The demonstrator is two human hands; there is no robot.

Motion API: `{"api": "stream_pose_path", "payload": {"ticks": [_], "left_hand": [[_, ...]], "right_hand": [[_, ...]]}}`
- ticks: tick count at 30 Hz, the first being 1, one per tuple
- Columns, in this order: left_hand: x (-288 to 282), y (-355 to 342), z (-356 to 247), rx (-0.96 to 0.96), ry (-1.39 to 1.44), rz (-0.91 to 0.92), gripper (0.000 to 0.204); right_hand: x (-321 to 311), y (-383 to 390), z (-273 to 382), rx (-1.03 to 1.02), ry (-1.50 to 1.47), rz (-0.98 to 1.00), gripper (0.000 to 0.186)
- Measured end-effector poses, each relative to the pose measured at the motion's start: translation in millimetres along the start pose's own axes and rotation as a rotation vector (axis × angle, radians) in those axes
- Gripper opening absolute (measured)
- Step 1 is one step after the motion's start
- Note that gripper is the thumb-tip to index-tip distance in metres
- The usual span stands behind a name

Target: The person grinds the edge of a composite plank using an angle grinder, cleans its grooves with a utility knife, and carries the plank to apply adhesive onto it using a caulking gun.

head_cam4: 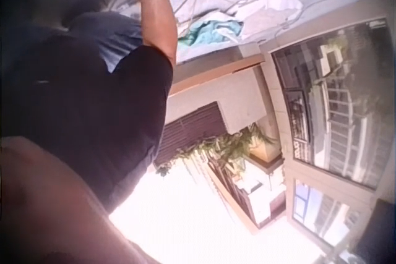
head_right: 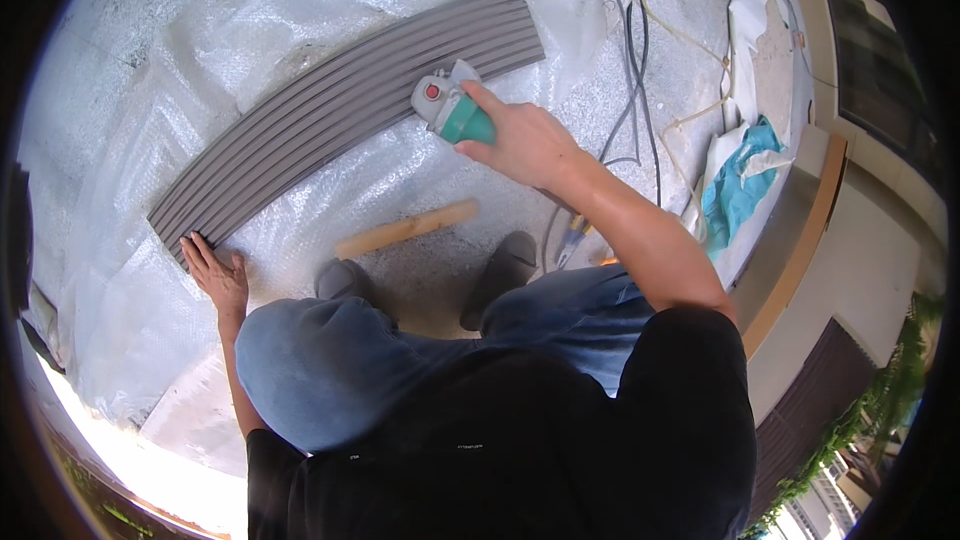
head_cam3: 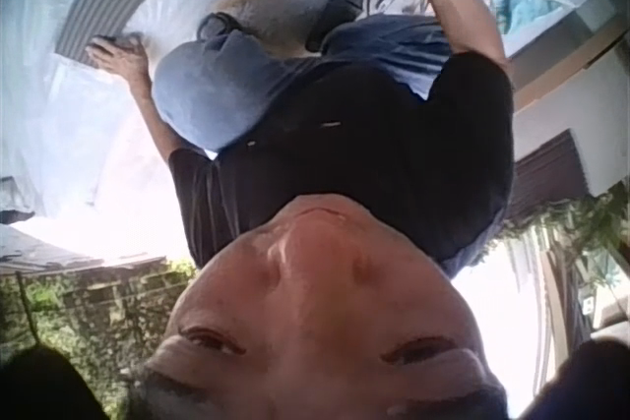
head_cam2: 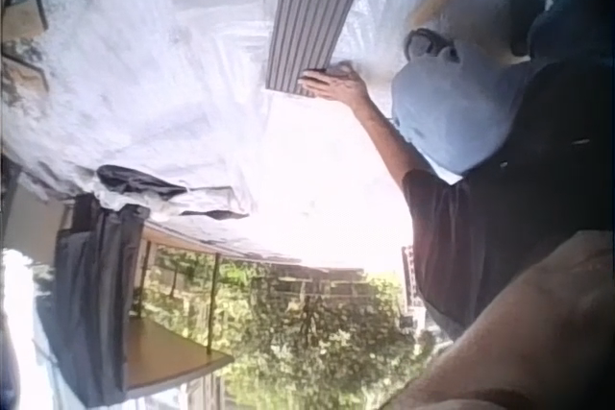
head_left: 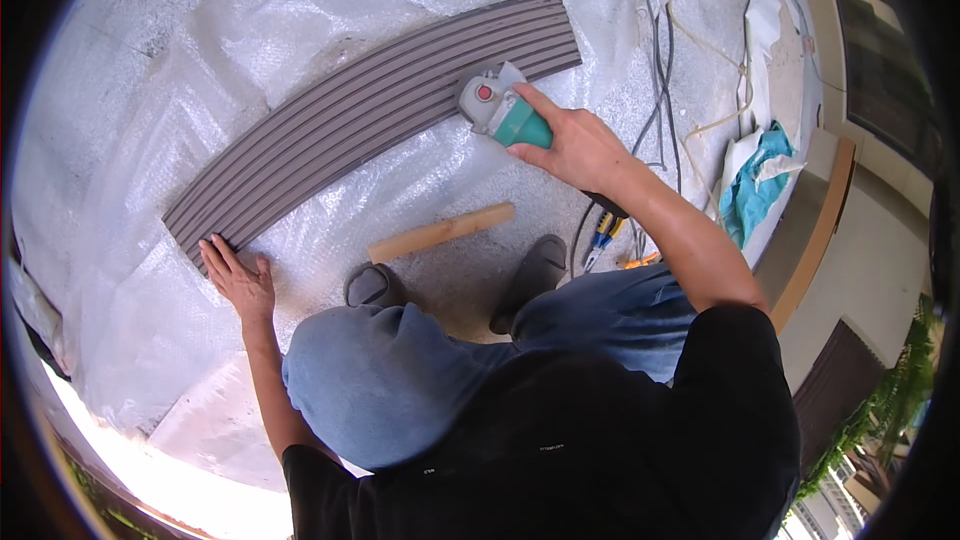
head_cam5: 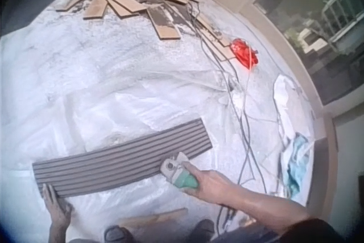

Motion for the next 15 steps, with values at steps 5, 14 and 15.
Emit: {"api": "stream_pose_path", "payload": {"ticks": [5, 14, 15], "left_hand": [[-4, 2, 9, -0.028, 0.012, 0.007, 0.094], [1, 4, 8, -0.092, 0.004, 0.016, 0.099], [1, 6, 13, -0.111, -0.003, 0.017, 0.099]], "right_hand": [[46, -22, 43, -0.103, -0.021, 0.083, 0.086], [-35, 33, -132, 0.259, 0.102, -0.2, 0.09], [-38, 35, -133, 0.294, 0.124, -0.2, 0.091]]}}
Point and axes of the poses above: each hand's wrist, its own y-axis away from the middle knuckle, its own x-axis out of the palm, z = x × y, the point moved 10 cm from there along -y, towards the middle knuckle, and after that the axes turned 12 degrees about -x, right-handed, at the moved point
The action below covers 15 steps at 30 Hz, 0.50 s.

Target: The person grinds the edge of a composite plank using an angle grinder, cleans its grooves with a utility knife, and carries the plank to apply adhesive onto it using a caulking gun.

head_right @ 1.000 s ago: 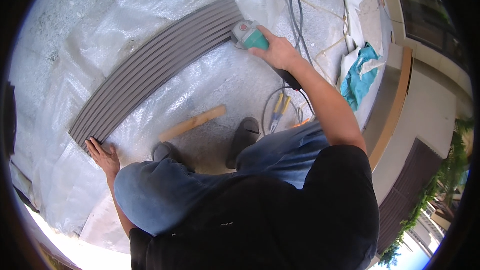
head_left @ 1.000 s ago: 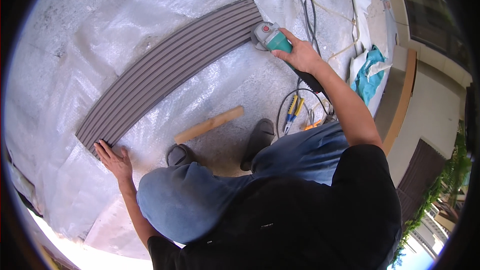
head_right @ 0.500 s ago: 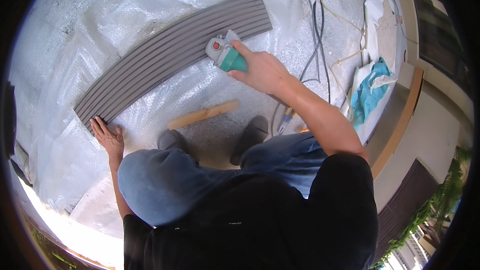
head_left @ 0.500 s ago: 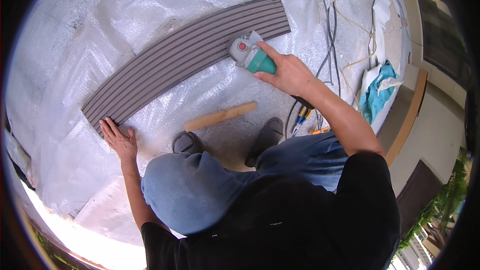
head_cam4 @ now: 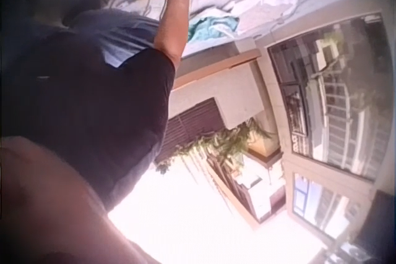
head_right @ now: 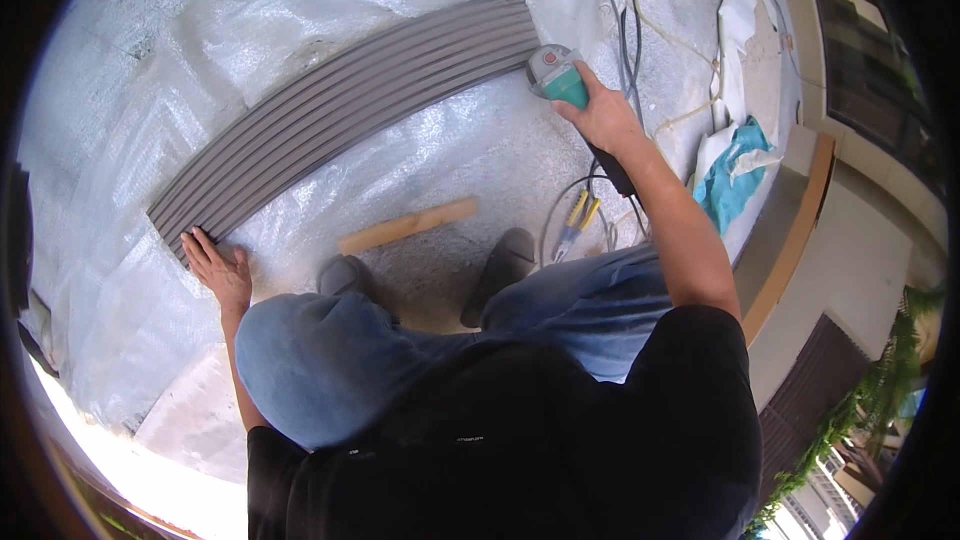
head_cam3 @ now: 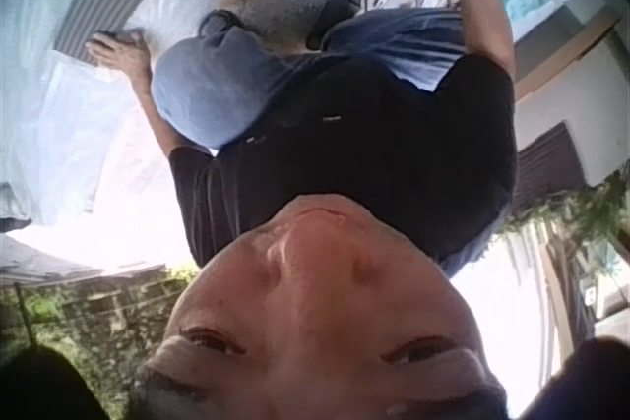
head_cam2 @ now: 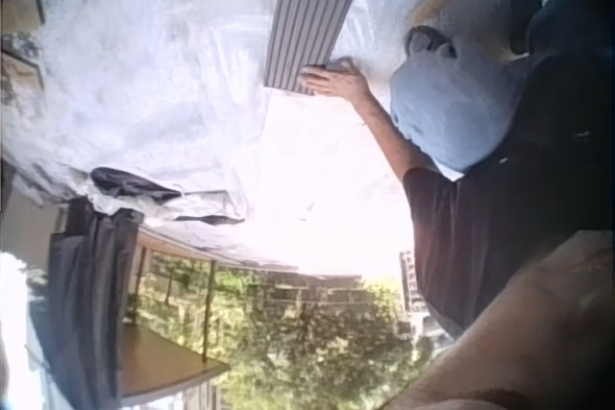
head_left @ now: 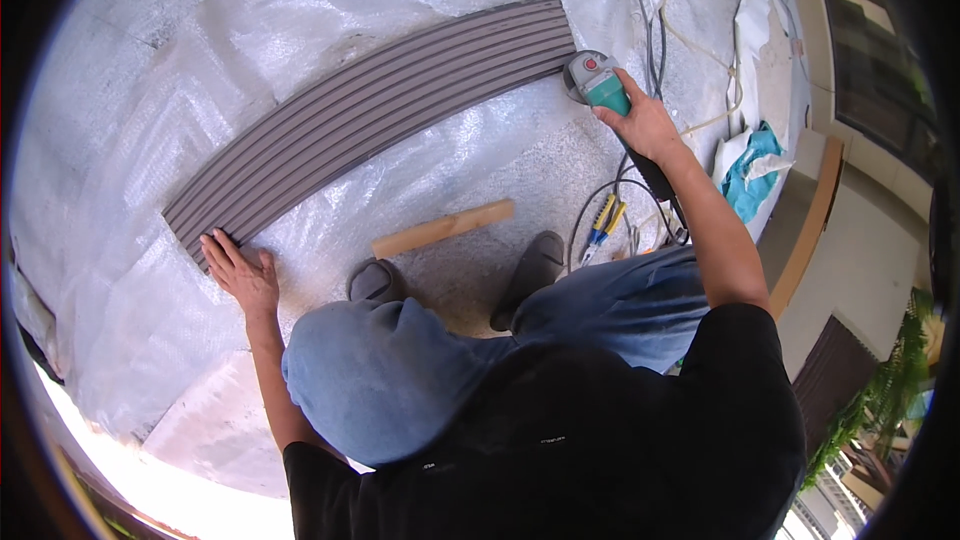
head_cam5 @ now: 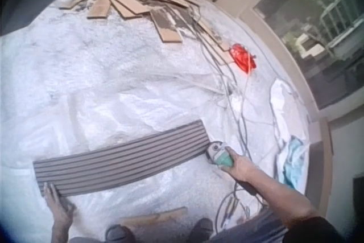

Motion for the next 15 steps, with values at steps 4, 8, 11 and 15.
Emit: {"api": "stream_pose_path", "payload": {"ticks": [4, 8, 11, 15], "left_hand": [[3, -3, -2, -0.017, 0.05, 0.014, 0.102], [1, -3, -1, -0.027, 0.043, 0.039, 0.099], [-13, -3, 1, 0.04, 0.153, 0.04, 0.093], [-15, 10, 60, -0.169, -0.061, -0.046, 0.078]], "right_hand": [[2, 11, 95, -0.141, -0.045, 0.054, 0.089], [56, 12, 258, -0.456, -0.1, 0.202, 0.087], [88, 17, 346, -0.534, -0.139, 0.291, 0.087], [112, 24, 374, -0.582, -0.184, 0.342, 0.089]]}}
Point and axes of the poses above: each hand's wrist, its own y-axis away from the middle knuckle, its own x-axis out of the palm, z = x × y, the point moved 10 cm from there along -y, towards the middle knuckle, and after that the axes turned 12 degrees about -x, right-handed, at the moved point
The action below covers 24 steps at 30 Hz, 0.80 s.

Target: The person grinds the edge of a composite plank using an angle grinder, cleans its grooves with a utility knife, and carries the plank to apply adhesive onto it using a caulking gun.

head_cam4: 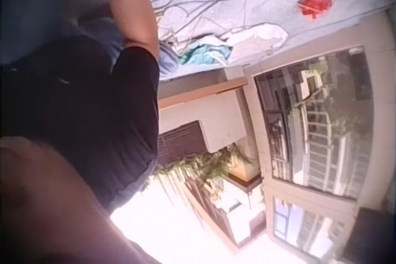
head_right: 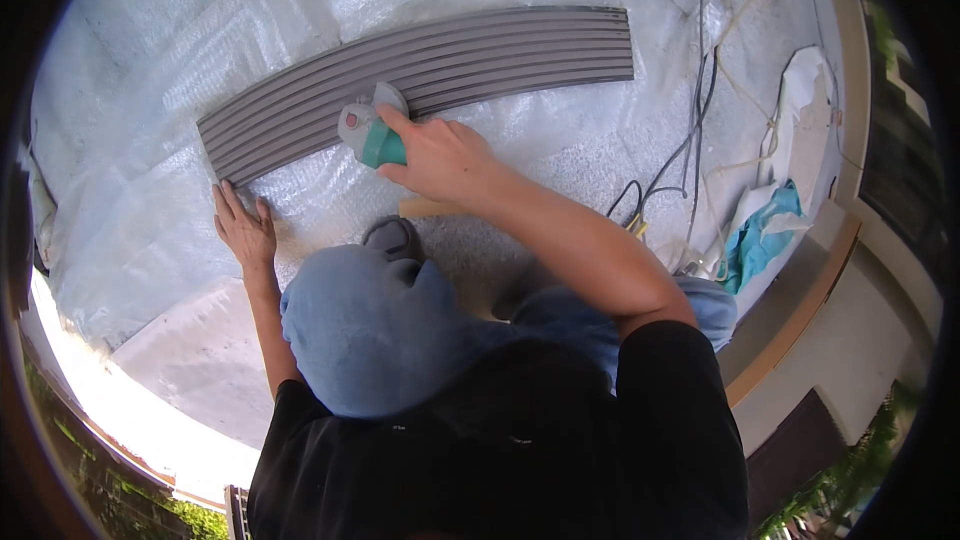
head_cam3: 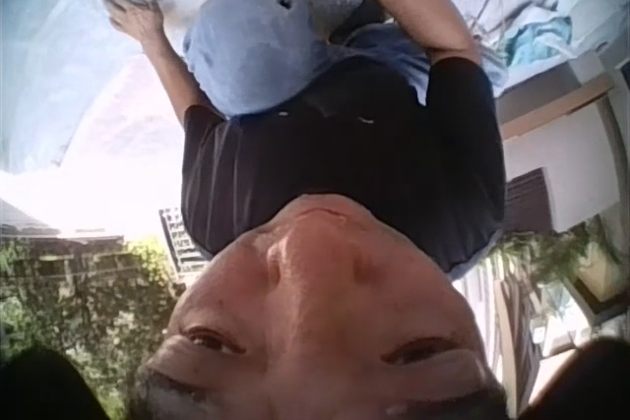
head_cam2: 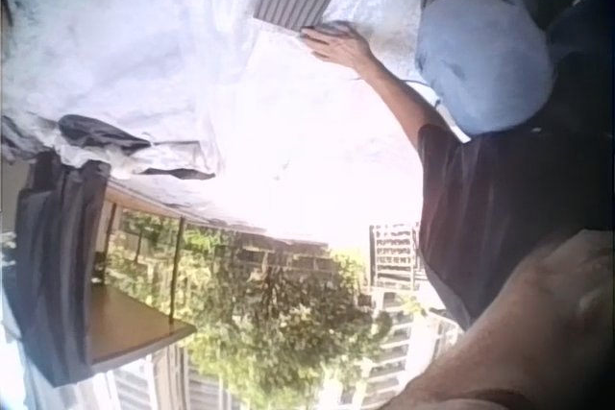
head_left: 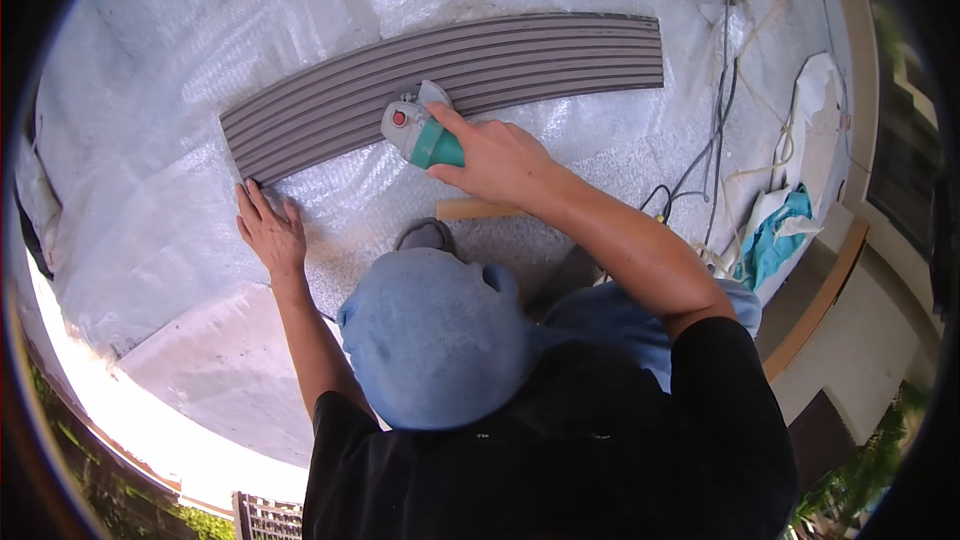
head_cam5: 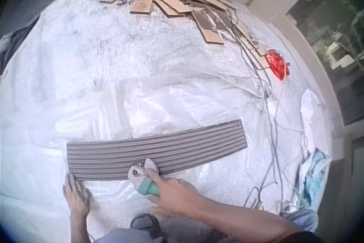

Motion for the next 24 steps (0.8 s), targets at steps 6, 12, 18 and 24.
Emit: {"api": "stream_pose_path", "payload": {"ticks": [6, 12, 18, 24], "left_hand": [[-4, 2, 14, 0.132, 0.243, -0.015, 0.076], [1, -1, 46, 0.012, 0.786, 0.006, 0.065], [19, 12, 121, -0.328, 0.909, -0.09, 0.046], [48, 25, 146, -0.272, 1.046, 0.016, 0.044]], "right_hand": [[-48, 77, -93, 0.301, 0.097, -0.123, 0.09], [-75, 89, -88, 0.289, 0.274, -0.212, 0.087], [30, -32, 84, -0.069, 0.16, 0.064, 0.088], [76, -83, 160, -0.161, 0.018, 0.155, 0.086]]}}
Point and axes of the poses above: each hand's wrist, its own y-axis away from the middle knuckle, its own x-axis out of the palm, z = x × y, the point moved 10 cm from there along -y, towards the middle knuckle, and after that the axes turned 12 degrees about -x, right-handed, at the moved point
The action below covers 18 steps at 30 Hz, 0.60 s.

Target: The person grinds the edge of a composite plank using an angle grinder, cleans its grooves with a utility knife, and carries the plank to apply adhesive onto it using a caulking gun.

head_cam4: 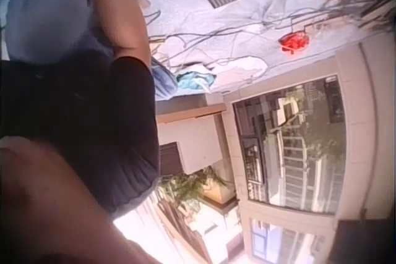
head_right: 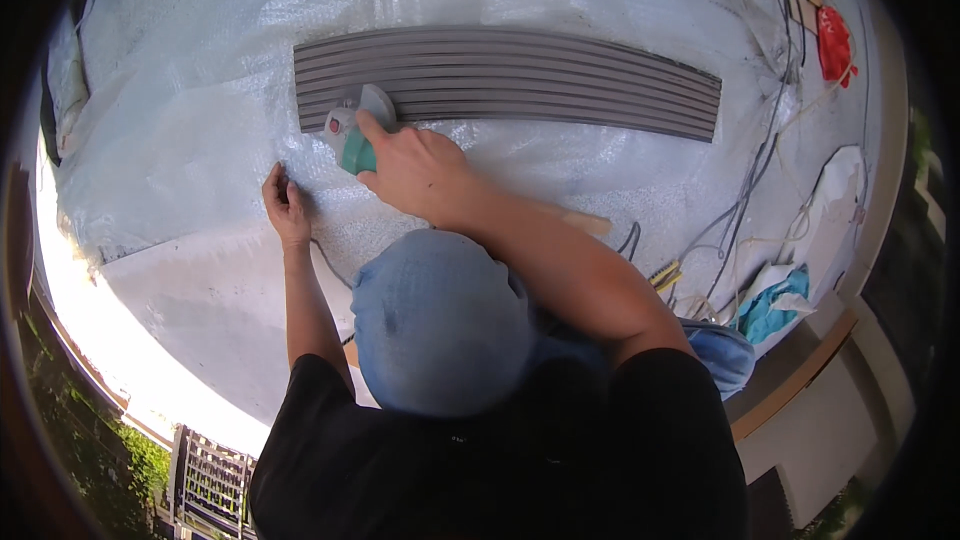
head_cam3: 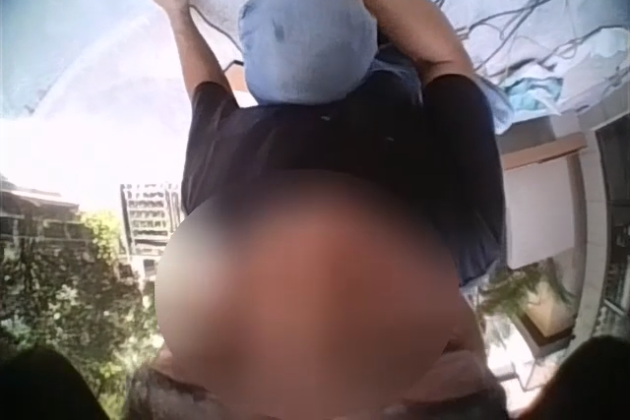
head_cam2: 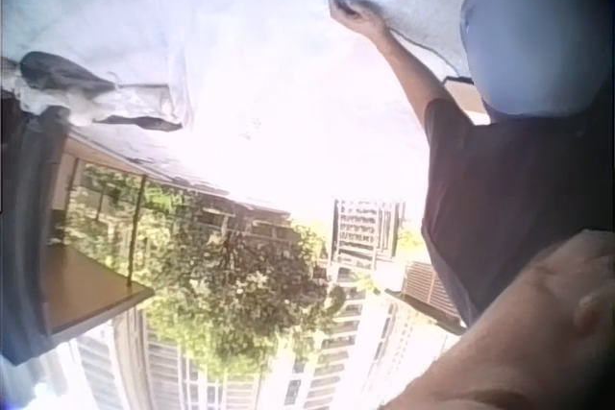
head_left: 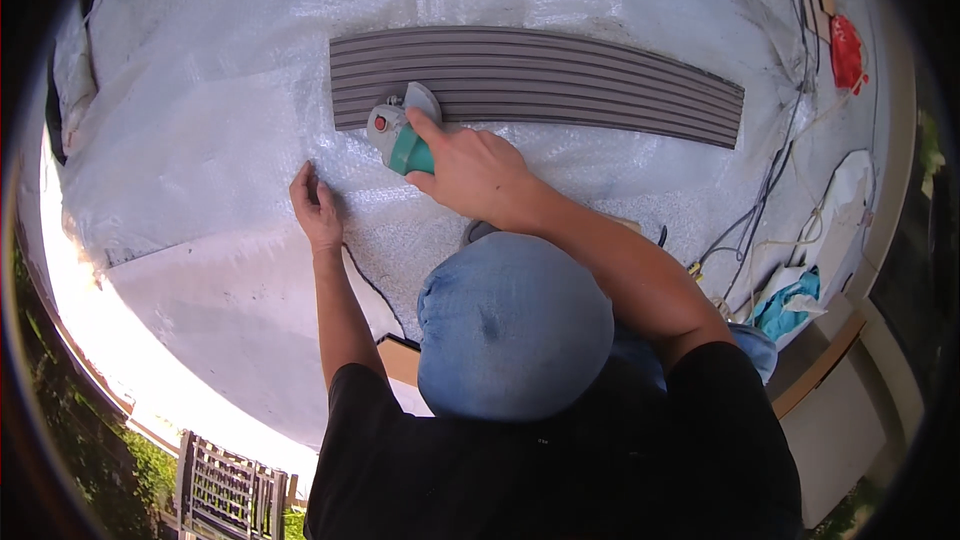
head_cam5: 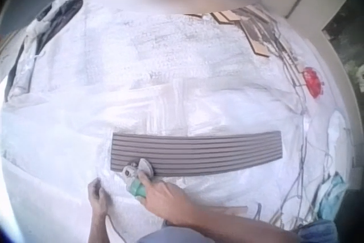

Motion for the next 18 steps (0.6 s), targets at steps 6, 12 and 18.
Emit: {"api": "stream_pose_path", "payload": {"ticks": [6, 12, 18], "left_hand": [[-6, 1, 7, 0.027, -0.083, 0.026, 0.045], [-1, -10, -13, -0.027, -0.04, 0.006, 0.047], [158, 73, -151, -0.307, 0.432, 0.66, 0.051]], "right_hand": [[-38, 97, -118, 0.242, 0.065, -0.123, 0.09], [-133, 258, -263, 0.619, 0.207, -0.414, 0.093], [-142, 279, -225, 0.281, -0.672, -0.888, 0.089]]}}
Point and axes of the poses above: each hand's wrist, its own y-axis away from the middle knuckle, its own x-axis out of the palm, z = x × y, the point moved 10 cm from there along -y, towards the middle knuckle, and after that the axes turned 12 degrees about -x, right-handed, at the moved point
